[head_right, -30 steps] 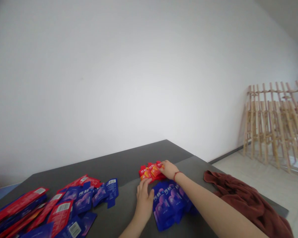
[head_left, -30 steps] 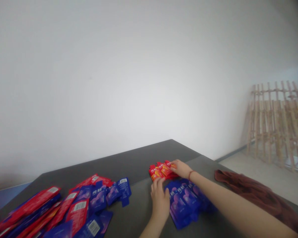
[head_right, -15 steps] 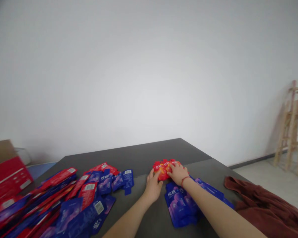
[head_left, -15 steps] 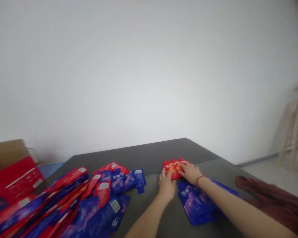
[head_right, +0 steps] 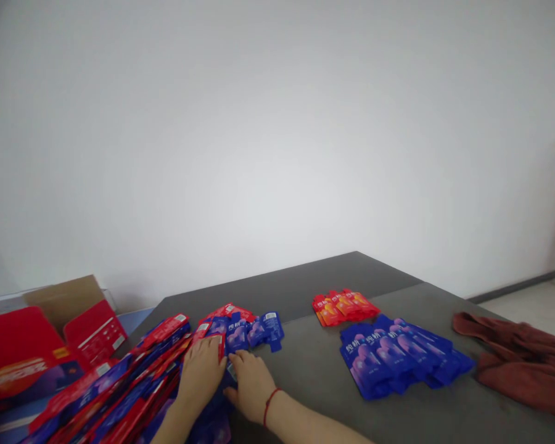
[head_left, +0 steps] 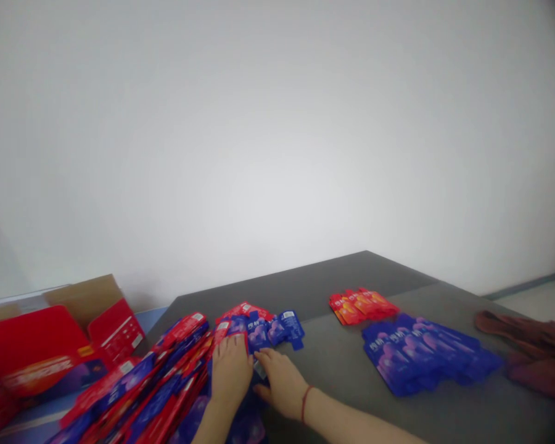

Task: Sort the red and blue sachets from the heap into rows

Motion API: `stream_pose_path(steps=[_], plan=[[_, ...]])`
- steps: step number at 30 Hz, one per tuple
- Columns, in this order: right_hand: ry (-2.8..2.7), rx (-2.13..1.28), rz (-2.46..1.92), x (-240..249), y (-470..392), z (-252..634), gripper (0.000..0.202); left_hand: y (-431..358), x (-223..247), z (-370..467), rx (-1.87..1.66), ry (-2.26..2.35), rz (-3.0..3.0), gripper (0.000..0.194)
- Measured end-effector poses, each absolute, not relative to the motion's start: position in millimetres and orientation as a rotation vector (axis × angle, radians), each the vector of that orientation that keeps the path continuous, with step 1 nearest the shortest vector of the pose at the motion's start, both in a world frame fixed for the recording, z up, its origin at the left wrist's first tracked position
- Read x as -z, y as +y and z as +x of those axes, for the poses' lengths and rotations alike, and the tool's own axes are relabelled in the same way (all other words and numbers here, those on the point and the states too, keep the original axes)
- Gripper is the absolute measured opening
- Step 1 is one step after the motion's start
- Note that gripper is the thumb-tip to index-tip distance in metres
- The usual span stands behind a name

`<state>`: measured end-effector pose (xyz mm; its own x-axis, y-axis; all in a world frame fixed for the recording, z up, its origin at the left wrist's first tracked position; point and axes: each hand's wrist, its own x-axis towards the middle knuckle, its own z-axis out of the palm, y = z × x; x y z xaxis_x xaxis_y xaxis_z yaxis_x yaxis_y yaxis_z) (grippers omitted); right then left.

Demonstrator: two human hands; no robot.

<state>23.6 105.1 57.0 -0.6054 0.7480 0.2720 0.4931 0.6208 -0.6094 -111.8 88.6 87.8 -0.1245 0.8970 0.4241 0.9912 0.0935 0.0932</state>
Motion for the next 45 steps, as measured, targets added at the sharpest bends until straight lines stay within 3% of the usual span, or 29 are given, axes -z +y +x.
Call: stream_pose_path(steps=[3, 5, 11, 16, 20, 22, 25, 28, 32, 37, 40, 45], plan=[[-2.227, -0.729, -1.156, -55.2, 104.3, 3.6, 0.087, 81.2, -80.6, -121.7, 0.333, -2.044, -1.835, 0.039], [-2.124, -0.768, -1.226, -53.8, 107.2, -3.2, 0.085, 81.1, -74.8, -123.3, 0.311, -1.989, -1.840, 0.040], [-1.954, -0.909, -1.200, -49.9, 121.6, 21.8, 0.021, 82.3, -68.6, -115.8, 0.519, -1.890, -1.924, 0.039], [-1.816, -0.903, -1.145, -50.1, 118.3, 80.7, 0.001, 74.5, -67.8, -87.4, 0.749, -1.930, -2.357, 0.038], [-1.841, -0.856, -0.911, -51.1, 96.7, 121.6, 0.011, 66.5, -67.6, -61.7, 0.685, -2.007, -2.539, 0.025], [-1.924, -0.874, -0.875, -52.1, 85.1, 136.2, 0.027, 64.5, -67.7, -52.6, 0.687, -1.962, -2.609, 0.022], [-2.059, -0.832, -0.883, -54.0, 74.0, 151.2, 0.046, 64.2, -64.0, -42.7, 0.730, -1.870, -2.704, 0.027], [-2.298, -0.631, -0.766, -52.9, 69.0, 158.3, 0.038, 66.2, -52.7, -35.9, 0.675, -1.821, -2.707, 0.035], [-2.531, -0.440, -0.697, -45.0, 62.8, 160.9, 0.041, 76.0, -25.7, -35.9, 0.485, -1.661, -2.755, 0.056], [-2.566, -0.506, -0.807, -39.2, 57.9, 170.4, 0.065, 94.6, 17.9, -50.0, 0.690, -1.476, -2.735, 0.059], [-2.550, -0.588, -0.998, -36.8, 58.6, 174.3, 0.072, 93.8, 37.7, -54.4, 0.891, -1.527, -2.648, 0.069], [-2.450, -0.616, -1.128, -33.5, 59.1, 177.4, 0.075, 77.7, 46.0, -41.3, 0.674, -1.561, -2.809, 0.076]])
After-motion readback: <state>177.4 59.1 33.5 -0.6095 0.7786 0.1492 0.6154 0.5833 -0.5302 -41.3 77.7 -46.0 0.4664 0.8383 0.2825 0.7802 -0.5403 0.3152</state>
